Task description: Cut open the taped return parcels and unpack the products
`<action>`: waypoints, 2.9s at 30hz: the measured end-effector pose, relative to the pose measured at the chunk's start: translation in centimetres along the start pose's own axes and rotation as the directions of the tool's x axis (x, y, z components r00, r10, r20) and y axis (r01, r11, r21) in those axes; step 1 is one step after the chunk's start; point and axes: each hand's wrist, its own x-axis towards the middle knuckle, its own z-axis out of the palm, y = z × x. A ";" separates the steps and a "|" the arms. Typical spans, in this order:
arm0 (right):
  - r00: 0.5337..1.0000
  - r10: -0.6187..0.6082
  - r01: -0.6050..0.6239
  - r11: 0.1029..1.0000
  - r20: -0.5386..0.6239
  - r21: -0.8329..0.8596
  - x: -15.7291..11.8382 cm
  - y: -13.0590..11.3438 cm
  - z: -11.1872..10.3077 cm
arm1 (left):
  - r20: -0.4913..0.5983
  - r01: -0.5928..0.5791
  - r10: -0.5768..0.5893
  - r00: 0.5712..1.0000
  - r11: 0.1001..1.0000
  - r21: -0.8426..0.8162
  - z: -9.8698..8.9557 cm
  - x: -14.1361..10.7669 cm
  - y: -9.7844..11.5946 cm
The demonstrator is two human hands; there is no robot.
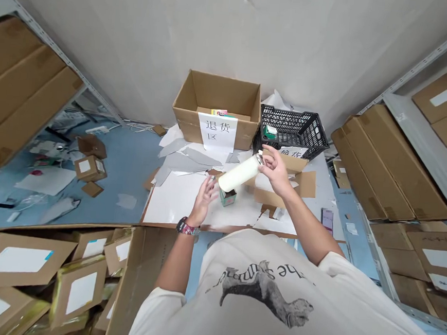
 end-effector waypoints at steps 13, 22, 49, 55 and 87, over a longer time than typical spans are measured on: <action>0.985 0.167 -0.164 0.886 0.032 0.433 -2.5 -0.6 2.5 | -0.058 0.090 -0.124 0.991 0.910 -0.404 11.6 -1.9 4.5; 0.966 0.235 -0.254 0.815 0.105 0.520 -2.6 -1.0 1.3 | -0.001 0.154 -0.176 0.984 0.860 -0.486 13.9 -2.3 5.5; 0.967 0.130 -0.147 0.987 0.218 0.060 -7.0 0.7 -2.2 | -0.015 -0.082 0.084 0.996 0.990 0.116 7.6 -5.3 0.9; 0.999 0.023 -0.027 0.994 -0.042 -0.104 -5.7 1.3 -1.6 | -0.090 -0.125 0.238 0.967 0.751 0.648 2.3 -1.3 -2.3; 0.892 -0.041 0.314 0.774 0.450 -0.550 -4.4 3.8 4.7 | -0.109 0.088 -0.005 0.994 0.632 0.770 1.2 4.2 -7.3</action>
